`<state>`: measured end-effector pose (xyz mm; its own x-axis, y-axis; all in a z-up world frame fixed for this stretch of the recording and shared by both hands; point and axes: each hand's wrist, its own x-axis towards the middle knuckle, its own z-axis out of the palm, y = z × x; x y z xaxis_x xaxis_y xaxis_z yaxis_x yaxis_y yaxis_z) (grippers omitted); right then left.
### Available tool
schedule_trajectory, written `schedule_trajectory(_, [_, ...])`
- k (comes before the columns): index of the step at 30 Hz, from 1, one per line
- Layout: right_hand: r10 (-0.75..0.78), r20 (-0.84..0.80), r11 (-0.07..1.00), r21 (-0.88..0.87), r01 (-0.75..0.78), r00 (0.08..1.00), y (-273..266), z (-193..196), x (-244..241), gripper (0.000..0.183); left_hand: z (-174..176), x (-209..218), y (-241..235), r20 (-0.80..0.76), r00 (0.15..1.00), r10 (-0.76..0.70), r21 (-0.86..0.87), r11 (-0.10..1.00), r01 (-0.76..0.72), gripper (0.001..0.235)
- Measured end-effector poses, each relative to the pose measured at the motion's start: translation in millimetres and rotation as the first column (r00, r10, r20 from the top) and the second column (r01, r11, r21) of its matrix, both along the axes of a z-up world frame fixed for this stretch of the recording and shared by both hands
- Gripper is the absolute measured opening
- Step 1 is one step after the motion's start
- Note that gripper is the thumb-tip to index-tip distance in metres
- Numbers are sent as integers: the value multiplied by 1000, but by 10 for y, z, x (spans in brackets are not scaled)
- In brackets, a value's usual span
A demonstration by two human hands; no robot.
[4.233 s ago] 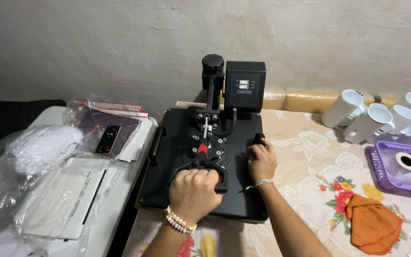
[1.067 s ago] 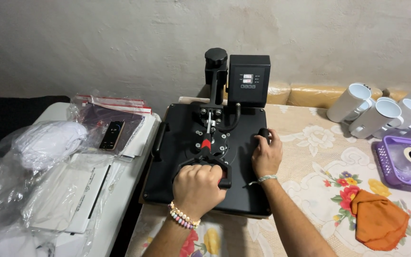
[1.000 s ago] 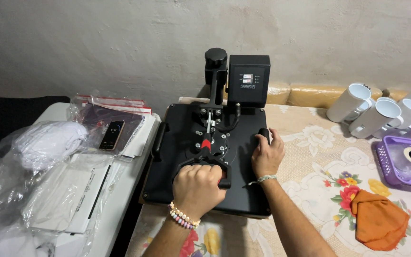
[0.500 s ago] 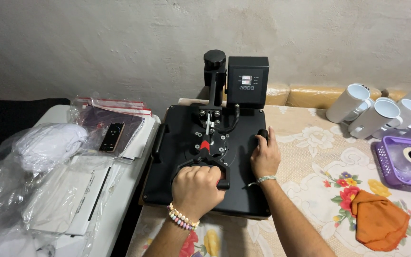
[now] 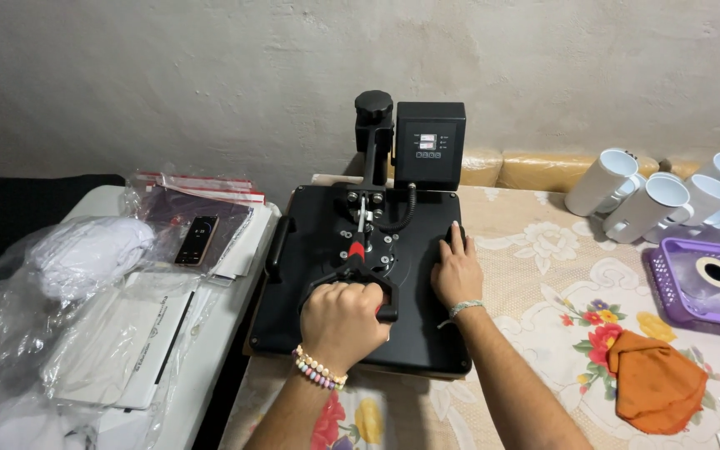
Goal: Adjusting a heat press, arranging small items on the bed, and performing a heat press cycle.
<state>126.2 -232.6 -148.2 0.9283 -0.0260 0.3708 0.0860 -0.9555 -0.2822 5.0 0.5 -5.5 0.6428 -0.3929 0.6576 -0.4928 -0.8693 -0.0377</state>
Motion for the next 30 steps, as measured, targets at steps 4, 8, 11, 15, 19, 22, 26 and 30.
schedule_trajectory(4, [-95, -90, 985, -152, 80, 991, 21, 18, -27, 73, -6, 26, -21, 30, 1000, 1, -63, 998, 1, 18])
schedule_trajectory(8, [-87, -49, 982, -171, 78, 995, 13, -42, -191, 83, 16, 42, -31, 9, 1000, -6, -67, 998, 7, 16])
schedule_trajectory(11, [-68, 4, 964, -259, 67, 998, 34, -63, -339, 86, 18, 60, -24, 22, 1000, 6, -51, 999, -5, 16])
schedule_trajectory(15, [-84, -39, 975, -209, 74, 996, 41, -136, -576, 96, 7, 44, -33, -20, 1000, 11, -54, 998, -12, 18])
schedule_trajectory(19, [-99, -112, 968, -241, 69, 989, 95, -76, -694, 97, 52, 38, -35, -8, 1000, 27, -57, 998, -28, 15])
schedule_trajectory(22, [-115, -137, 954, -292, 71, 984, 114, -130, -763, 96, 96, 17, -45, -16, 999, 28, -63, 998, -29, 14])
schedule_trajectory(26, [-110, -171, 952, -301, 54, 979, 134, -134, -837, 95, 102, 13, -57, -51, 998, 43, -52, 998, -46, 15])
schedule_trajectory(30, [-106, -198, 951, -307, 41, 974, 146, -149, -886, 94, 84, 22, -56, -91, 995, 51, -40, 998, -54, 14])
